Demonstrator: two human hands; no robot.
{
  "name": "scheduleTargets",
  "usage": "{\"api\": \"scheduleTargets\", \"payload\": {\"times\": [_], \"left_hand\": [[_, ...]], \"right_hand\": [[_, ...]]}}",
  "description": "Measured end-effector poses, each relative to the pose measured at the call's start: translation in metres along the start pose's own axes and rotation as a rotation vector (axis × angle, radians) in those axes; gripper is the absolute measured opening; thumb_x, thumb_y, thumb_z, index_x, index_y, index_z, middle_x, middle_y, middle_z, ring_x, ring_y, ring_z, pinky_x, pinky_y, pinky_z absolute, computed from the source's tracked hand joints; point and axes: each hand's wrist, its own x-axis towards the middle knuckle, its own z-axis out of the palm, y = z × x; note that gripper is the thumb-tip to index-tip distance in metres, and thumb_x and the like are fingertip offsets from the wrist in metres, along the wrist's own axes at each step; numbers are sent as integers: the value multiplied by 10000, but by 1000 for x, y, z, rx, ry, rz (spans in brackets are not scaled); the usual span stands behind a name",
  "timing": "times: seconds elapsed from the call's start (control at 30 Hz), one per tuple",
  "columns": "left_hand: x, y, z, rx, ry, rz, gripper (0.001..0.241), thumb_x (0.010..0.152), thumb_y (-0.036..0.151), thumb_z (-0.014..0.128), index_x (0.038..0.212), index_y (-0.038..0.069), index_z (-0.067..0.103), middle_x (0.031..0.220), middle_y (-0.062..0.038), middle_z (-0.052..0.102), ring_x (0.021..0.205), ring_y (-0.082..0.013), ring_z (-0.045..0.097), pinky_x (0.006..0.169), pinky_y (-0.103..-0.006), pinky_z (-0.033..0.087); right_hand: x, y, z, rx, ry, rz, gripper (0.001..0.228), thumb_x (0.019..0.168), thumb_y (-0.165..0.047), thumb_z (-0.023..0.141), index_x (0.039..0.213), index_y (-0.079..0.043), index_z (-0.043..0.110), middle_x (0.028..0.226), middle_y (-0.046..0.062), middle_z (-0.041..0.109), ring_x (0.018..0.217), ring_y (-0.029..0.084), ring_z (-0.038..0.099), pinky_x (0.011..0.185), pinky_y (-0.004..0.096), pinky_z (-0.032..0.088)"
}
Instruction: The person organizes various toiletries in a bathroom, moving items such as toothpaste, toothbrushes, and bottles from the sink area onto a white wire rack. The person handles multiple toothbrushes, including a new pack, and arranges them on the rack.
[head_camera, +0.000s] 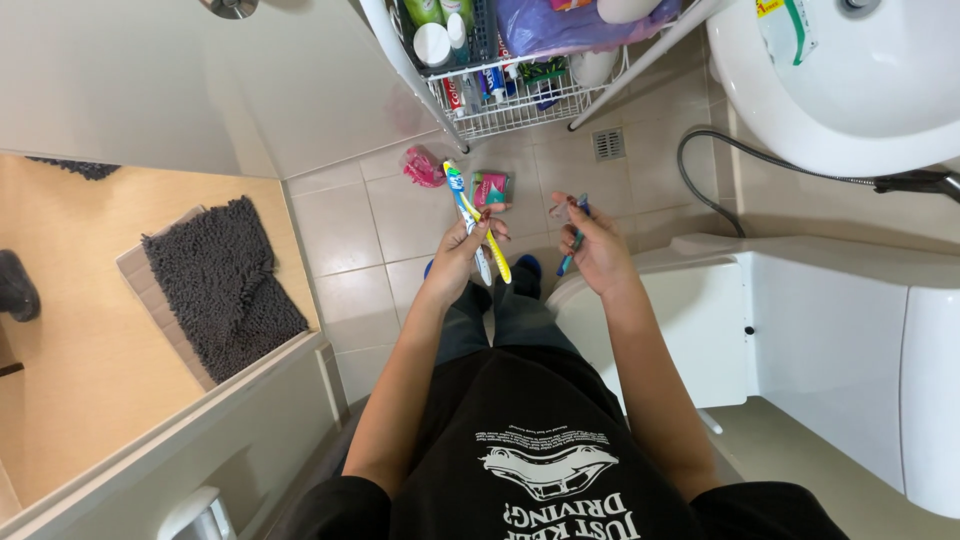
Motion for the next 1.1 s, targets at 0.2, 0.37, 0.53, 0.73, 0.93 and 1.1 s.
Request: {"api": "scheduleTargets", "payload": {"times": [0.2, 0.37, 0.53, 0.73, 0.93, 1.1], "left_hand": [[2, -12, -3, -143, -31, 5, 351, 1117, 262, 515, 1356, 22, 605, 950, -1, 603, 823, -93, 580, 677, -238, 454], [-7, 31, 22, -117, -42, -38, 441, 1105, 330, 438, 1430, 62, 568, 943, 11, 606, 631, -65, 468, 528, -189, 323], [-8, 52, 11, -193, -125, -12, 496, 1119, 348, 404, 1459, 13, 541, 988, -44, 646, 593, -73, 429, 507, -204, 310], [2, 81, -17, -232, -269, -51, 550, 1097, 407, 436, 1385, -41, 573, 976, -96, 666, 606, -108, 478, 479, -213, 288], [37, 69, -68, -159, -181, -124, 318, 1090, 293, 510, 1276, 36, 518, 917, -55, 572, 736, -134, 562, 572, -233, 407], [65, 61, -81, 287, -173, -98, 343, 1004, 125, 574, 1280, 3, 410, 930, -79, 596, 747, -178, 610, 641, -290, 531]], "right_hand": [[8, 22, 16, -244, 8, -110, 344, 1065, -177, 625, 1337, 31, 661, 949, 28, 597, 723, 93, 506, 629, 267, 417], [27, -3, 42, -15, -5, -101, 301, 1024, -174, 545, 1248, 1, 647, 941, 44, 628, 725, 136, 552, 644, 306, 439], [55, -8, 51, -23, -137, -40, 309, 993, -199, 528, 1172, 12, 663, 916, 60, 612, 729, 156, 545, 661, 328, 442], [65, 2, 100, -53, -219, 108, 286, 975, -257, 494, 1099, -62, 661, 793, 37, 606, 609, 190, 552, 591, 331, 455], [74, 1, 136, -139, 9, -149, 283, 1003, -246, 610, 1180, -36, 678, 810, -25, 584, 620, 78, 486, 535, 269, 347], [85, -1, 163, -383, -11, -189, 340, 980, -266, 689, 1231, -36, 692, 786, -46, 619, 552, 15, 401, 480, 219, 290]]}}
